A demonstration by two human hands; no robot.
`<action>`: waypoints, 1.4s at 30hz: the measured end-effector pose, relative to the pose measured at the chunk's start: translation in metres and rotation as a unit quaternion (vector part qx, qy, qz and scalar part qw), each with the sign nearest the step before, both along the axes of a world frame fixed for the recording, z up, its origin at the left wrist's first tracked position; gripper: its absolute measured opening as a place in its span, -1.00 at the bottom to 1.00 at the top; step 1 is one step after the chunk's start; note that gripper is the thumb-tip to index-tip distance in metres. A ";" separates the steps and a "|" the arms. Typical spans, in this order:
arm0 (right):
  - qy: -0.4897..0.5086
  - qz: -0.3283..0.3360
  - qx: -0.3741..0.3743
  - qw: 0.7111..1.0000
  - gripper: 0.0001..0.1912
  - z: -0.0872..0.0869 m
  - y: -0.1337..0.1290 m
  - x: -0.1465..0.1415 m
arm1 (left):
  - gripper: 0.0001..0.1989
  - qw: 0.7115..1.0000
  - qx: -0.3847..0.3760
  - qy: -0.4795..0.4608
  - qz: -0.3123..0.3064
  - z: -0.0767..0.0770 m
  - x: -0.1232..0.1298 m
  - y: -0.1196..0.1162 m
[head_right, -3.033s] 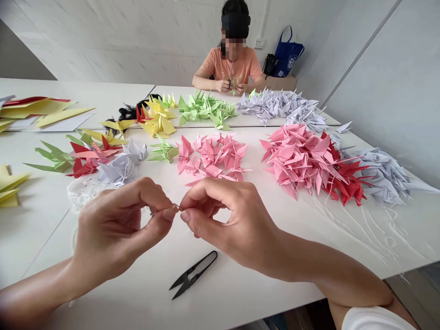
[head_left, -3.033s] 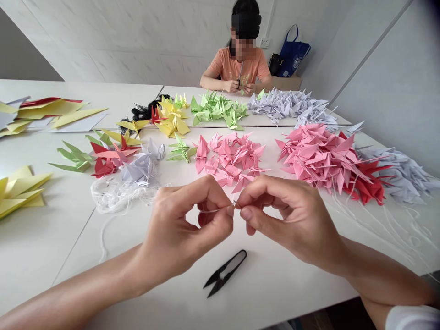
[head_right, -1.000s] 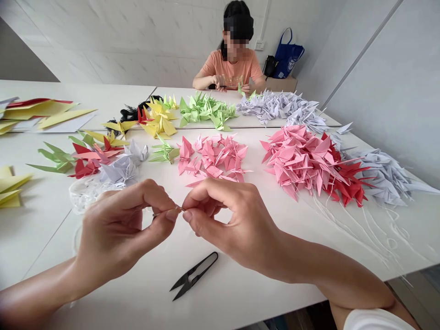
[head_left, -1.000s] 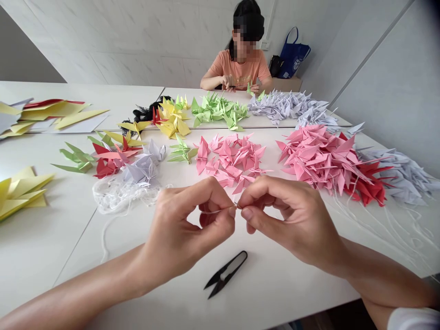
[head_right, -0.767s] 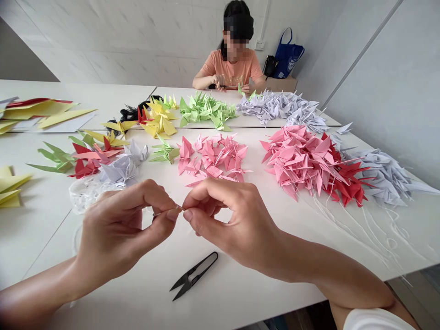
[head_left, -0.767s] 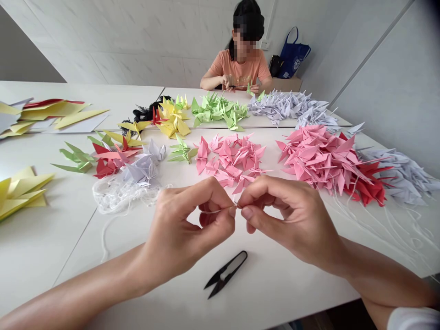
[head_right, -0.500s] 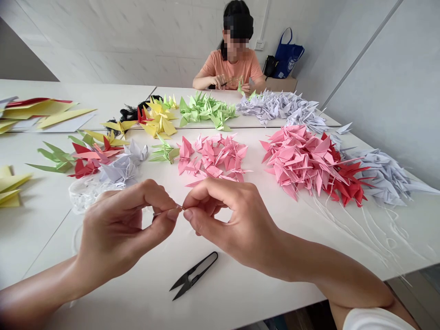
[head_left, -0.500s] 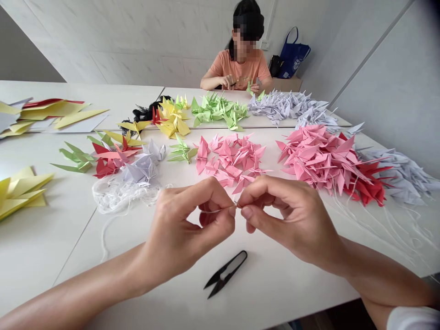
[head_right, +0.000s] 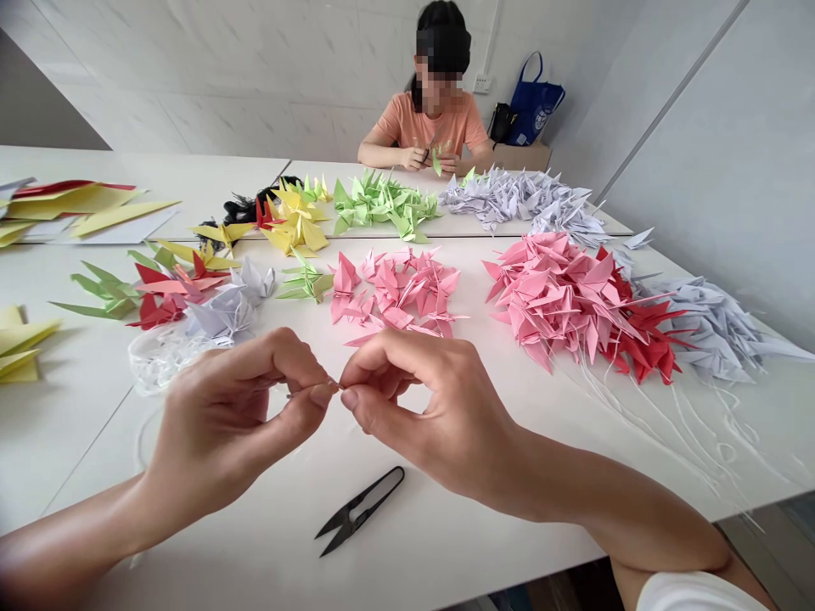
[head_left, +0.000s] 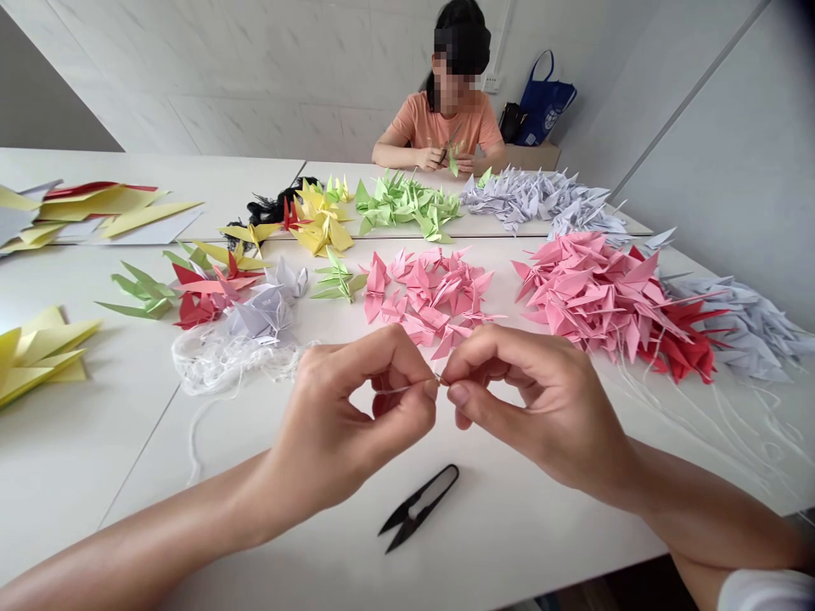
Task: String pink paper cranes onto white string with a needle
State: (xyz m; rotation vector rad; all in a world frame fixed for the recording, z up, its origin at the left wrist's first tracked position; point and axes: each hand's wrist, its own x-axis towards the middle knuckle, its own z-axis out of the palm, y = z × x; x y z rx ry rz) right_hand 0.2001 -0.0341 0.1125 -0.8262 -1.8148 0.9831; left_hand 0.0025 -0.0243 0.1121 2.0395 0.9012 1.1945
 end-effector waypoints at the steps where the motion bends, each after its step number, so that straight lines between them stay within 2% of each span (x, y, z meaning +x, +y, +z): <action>1: -0.001 -0.001 0.000 1.000 -0.93 0.000 0.000 0.000 | -0.82 1.000 -0.005 0.001 0.001 0.000 0.000 0.000; 42: -0.013 -0.013 0.008 1.000 -0.93 -0.004 0.000 -0.001 | -0.82 1.000 -0.011 -0.003 0.004 0.002 0.001 -0.001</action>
